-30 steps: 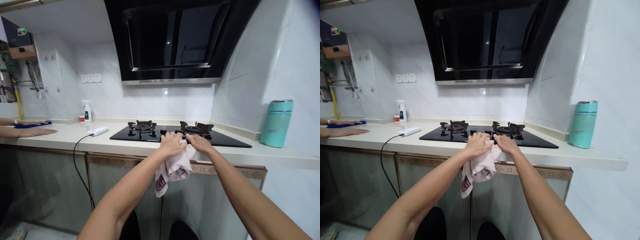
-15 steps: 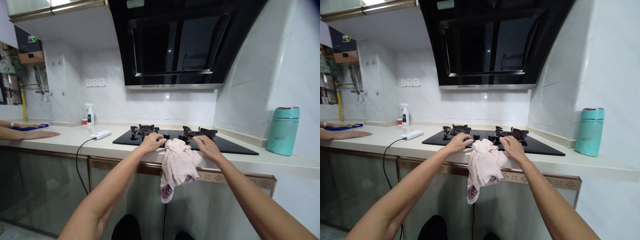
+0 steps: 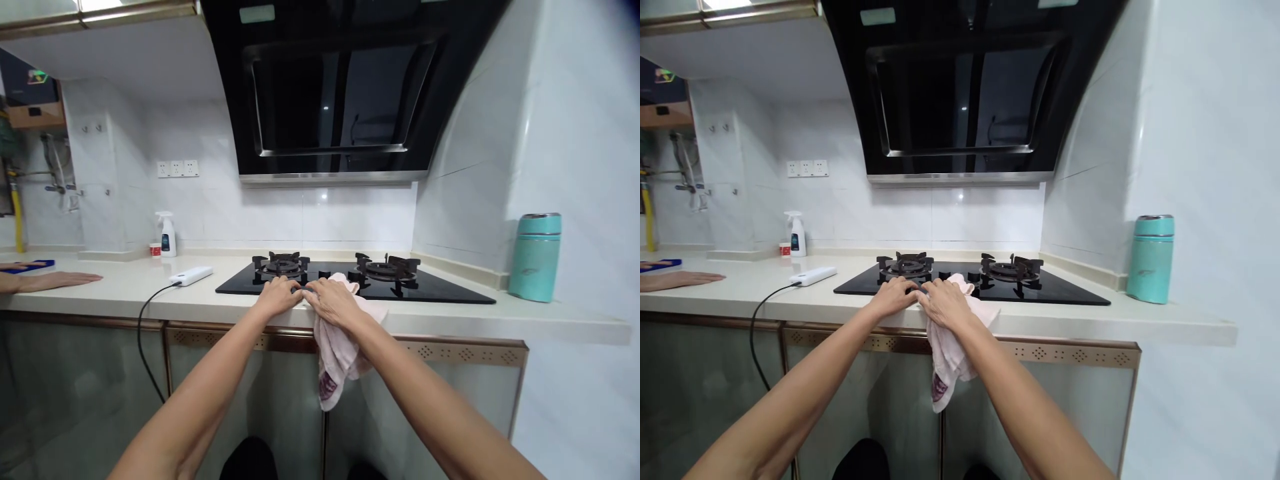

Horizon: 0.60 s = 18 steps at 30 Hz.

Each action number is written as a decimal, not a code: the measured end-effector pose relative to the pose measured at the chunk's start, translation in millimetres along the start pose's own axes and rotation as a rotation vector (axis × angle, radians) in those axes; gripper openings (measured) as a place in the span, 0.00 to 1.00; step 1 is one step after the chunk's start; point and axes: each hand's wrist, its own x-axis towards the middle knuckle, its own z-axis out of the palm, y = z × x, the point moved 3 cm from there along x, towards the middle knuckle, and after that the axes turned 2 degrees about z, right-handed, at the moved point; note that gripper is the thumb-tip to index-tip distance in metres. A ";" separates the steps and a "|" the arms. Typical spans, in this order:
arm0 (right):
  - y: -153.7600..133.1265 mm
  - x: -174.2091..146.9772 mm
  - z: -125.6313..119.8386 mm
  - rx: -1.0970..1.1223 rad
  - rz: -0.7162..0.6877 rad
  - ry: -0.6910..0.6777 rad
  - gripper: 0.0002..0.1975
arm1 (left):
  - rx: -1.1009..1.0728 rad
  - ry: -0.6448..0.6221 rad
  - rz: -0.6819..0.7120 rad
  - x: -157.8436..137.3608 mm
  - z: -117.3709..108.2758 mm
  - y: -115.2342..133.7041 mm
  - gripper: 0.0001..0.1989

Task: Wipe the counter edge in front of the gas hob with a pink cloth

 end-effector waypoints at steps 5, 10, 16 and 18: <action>27.4 -7.4 -4.5 0.126 -0.031 -0.037 0.19 | -0.016 0.000 -0.027 5.3 1.3 -5.4 0.19; 66.9 -27.7 -13.5 0.206 0.068 -0.043 0.22 | -0.007 -0.021 -0.037 8.6 0.6 -6.3 0.19; 132.3 -46.7 -26.1 0.216 0.290 -0.025 0.21 | 0.015 -0.036 -0.036 11.2 -1.3 -5.6 0.20; 162.2 -54.6 -30.1 0.206 0.342 -0.007 0.20 | 0.019 -0.043 -0.034 11.7 -1.1 -5.5 0.21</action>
